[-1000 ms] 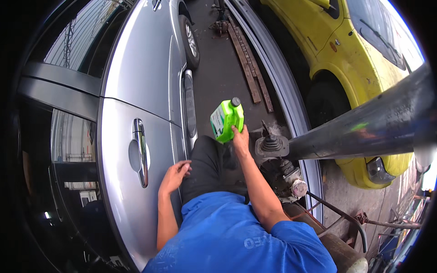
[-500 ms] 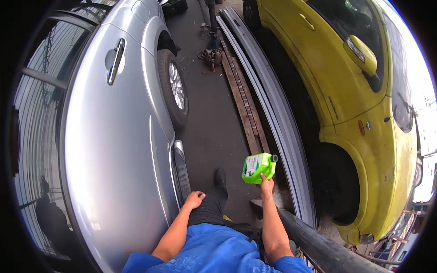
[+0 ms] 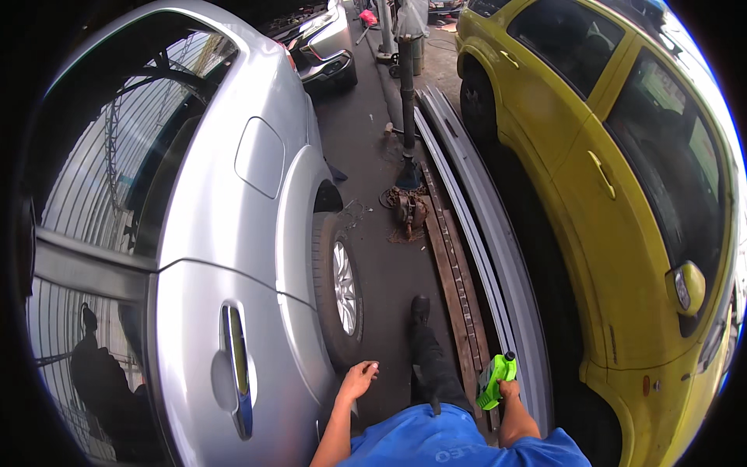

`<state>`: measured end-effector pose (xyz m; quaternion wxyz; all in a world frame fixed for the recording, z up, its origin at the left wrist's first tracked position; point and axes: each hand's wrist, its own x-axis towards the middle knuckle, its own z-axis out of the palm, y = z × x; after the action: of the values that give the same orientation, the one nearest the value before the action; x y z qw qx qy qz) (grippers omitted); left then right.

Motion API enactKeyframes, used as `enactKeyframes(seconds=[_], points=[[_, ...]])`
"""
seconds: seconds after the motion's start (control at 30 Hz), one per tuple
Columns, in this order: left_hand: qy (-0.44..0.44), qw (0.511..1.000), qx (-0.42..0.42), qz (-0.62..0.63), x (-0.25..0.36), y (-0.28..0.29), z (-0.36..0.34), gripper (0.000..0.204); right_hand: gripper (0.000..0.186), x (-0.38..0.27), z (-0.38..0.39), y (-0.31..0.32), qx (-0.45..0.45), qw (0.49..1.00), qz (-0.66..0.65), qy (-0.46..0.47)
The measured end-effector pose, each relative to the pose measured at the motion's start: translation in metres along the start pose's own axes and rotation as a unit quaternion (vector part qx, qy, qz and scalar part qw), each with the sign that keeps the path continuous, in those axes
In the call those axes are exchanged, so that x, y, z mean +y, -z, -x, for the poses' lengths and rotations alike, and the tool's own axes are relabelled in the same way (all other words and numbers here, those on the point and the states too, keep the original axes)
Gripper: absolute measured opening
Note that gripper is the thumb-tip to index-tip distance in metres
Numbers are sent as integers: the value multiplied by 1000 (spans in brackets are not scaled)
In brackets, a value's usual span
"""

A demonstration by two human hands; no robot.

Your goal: Inspecting the engine bay and battery of a vehicle and carrying a coolant container through a service bay.

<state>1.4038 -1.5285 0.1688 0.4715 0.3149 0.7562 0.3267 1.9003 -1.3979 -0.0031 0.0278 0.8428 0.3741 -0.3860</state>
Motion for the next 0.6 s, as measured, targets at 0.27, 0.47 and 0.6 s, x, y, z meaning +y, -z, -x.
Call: enactKeyframes(seconds=[0.27, 0.47, 0.6], points=[[-53, 996, -26, -71, 219, 95, -297, 46, 42, -498, -128, 16, -44, 964, 81, 249], [-76, 992, 90, 34, 411, 209, -440, 37, 43, -896, -85, 37, -72, 867, -40, 492], [-79, 993, 83, 16, 461, 263, -581, 37, 46, -1131, -37, 14, -132, 861, -25, 490]])
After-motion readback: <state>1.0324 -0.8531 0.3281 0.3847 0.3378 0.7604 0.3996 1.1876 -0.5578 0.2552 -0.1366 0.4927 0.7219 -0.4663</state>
